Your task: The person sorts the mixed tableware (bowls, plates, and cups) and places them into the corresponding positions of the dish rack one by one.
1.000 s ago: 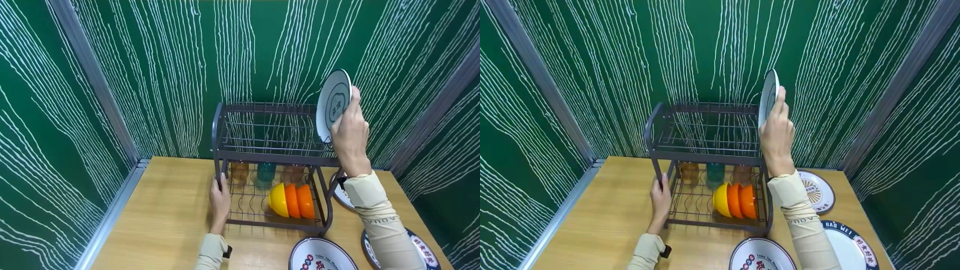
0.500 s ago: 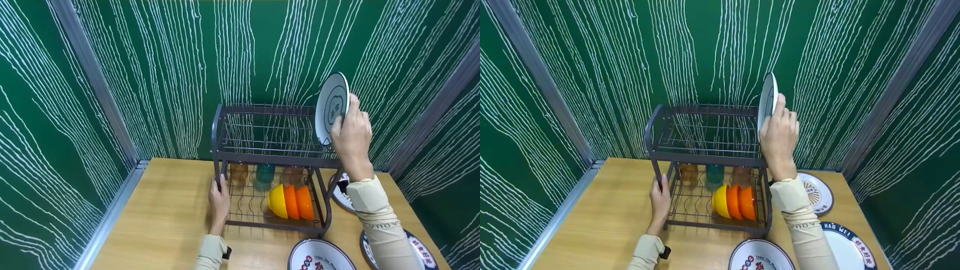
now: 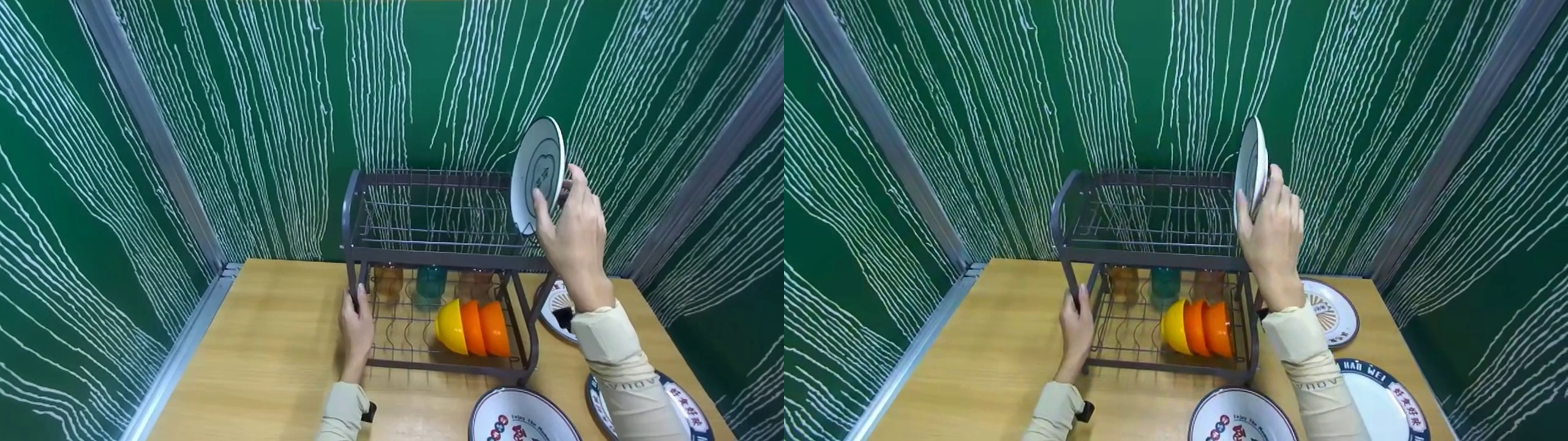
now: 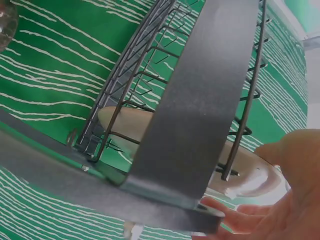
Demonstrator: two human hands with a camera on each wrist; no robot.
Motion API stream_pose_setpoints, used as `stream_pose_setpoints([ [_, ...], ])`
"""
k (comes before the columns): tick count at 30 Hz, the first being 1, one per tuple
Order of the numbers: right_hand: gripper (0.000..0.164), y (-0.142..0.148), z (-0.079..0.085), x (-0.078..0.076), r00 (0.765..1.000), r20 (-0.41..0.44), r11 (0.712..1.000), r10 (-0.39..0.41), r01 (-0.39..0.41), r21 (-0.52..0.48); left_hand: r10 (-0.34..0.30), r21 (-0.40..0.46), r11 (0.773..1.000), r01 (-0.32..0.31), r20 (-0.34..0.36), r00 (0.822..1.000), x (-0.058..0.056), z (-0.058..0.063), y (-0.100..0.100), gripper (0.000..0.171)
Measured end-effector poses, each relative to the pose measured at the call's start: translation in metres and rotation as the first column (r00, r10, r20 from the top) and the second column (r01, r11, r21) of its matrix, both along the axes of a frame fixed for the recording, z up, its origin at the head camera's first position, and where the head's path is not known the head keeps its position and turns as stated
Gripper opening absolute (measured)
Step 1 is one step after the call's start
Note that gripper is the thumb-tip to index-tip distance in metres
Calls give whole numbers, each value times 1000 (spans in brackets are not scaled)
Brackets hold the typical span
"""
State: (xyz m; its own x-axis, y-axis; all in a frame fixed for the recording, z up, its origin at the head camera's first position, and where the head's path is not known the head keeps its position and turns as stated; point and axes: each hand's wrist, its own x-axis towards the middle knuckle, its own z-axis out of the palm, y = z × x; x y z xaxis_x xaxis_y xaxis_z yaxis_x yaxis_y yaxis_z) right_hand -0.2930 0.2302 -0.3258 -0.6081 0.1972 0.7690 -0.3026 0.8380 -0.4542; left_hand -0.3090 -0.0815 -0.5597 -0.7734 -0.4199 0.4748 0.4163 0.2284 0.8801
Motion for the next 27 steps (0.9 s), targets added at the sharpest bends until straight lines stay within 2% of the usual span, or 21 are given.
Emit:
stream_pose_setpoints([
  [5, 66, 4, -7, 17, 1000, 6, 1000, 16, -16, -8, -11, -12, 1000, 11, -11, 1000, -1, -3, -1, 15],
  [13, 69, 11, -19, 43, 999, -40, 1000, 31, -31, 1, -17, -16, 1000, 17, -15, 1000, -2, -3, -3, 20],
  [20, 70, 20, -40, 72, 998, -44, 999, 39, -39, -9, -14, -8, 1000, 13, -26, 1000, -1, 0, -2, 17],
  [22, 71, 24, -48, 81, 999, -39, 999, 37, -38, -7, -10, -8, 1000, 10, -33, 999, 1, 4, -1, 17],
  [27, 75, 33, -72, 103, 1000, 6, 1000, 17, -17, -16, -39, 16, 999, 39, -15, 999, 17, 23, 2, 15],
])
